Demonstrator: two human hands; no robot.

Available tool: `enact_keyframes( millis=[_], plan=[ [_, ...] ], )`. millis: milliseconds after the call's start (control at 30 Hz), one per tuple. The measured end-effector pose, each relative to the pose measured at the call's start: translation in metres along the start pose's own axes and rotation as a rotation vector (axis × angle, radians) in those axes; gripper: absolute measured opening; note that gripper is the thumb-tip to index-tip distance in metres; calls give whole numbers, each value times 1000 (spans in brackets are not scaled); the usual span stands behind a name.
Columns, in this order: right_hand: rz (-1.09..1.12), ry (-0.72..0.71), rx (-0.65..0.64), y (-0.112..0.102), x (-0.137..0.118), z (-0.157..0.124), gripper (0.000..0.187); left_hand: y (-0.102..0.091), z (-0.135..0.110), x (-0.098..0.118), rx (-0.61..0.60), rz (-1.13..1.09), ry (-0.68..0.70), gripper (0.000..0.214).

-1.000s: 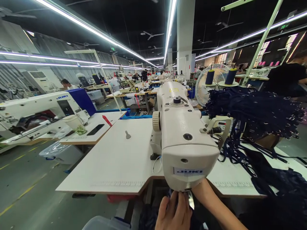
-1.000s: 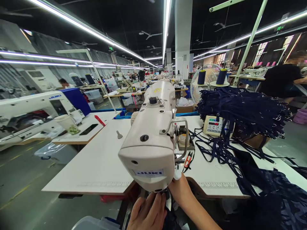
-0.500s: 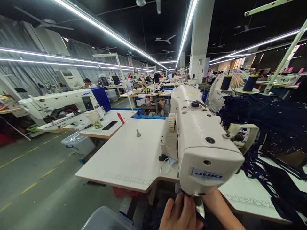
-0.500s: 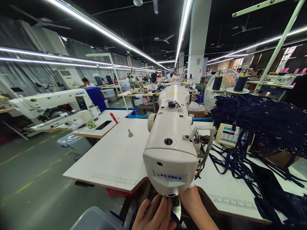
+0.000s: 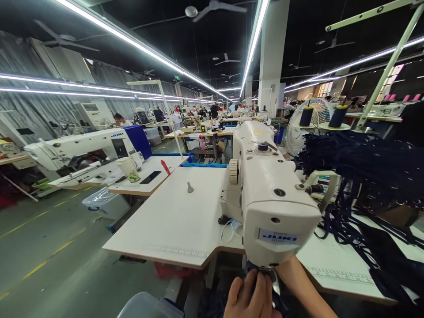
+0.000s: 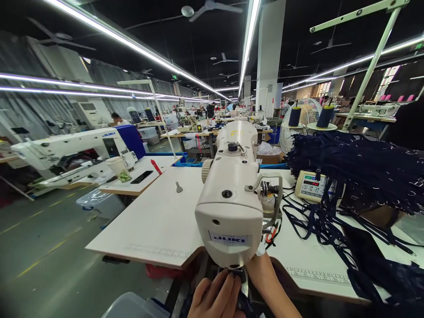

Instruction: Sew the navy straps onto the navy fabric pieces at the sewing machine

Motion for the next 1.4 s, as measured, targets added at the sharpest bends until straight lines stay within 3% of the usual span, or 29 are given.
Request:
enact_keyframes(
  millis=[267, 767, 1100, 1400],
  plan=[
    [-93, -15, 25, 1, 11, -5, 35, -1, 3, 2, -72, -16, -47, 42],
    [-177, -32, 108, 4, 27, -1, 27, 3, 9, 1, -41, 27, 7, 46],
    [-189, -67, 56, 5, 27, 0, 28, 0, 8, 0, -16, 40, -50, 47],
    [-115, 52, 151, -21, 7, -36, 31, -2, 7, -5, -31, 45, -32, 42]
  ],
)
Point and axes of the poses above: each hand's wrist, its own z-axis towards the middle knuckle, its own y-axis out of the palm, x = y × z, the point moved 1 cm from there along z, towards the middle knuckle, and after that the axes turned 11 degrees about x, right-handed, at the moved point
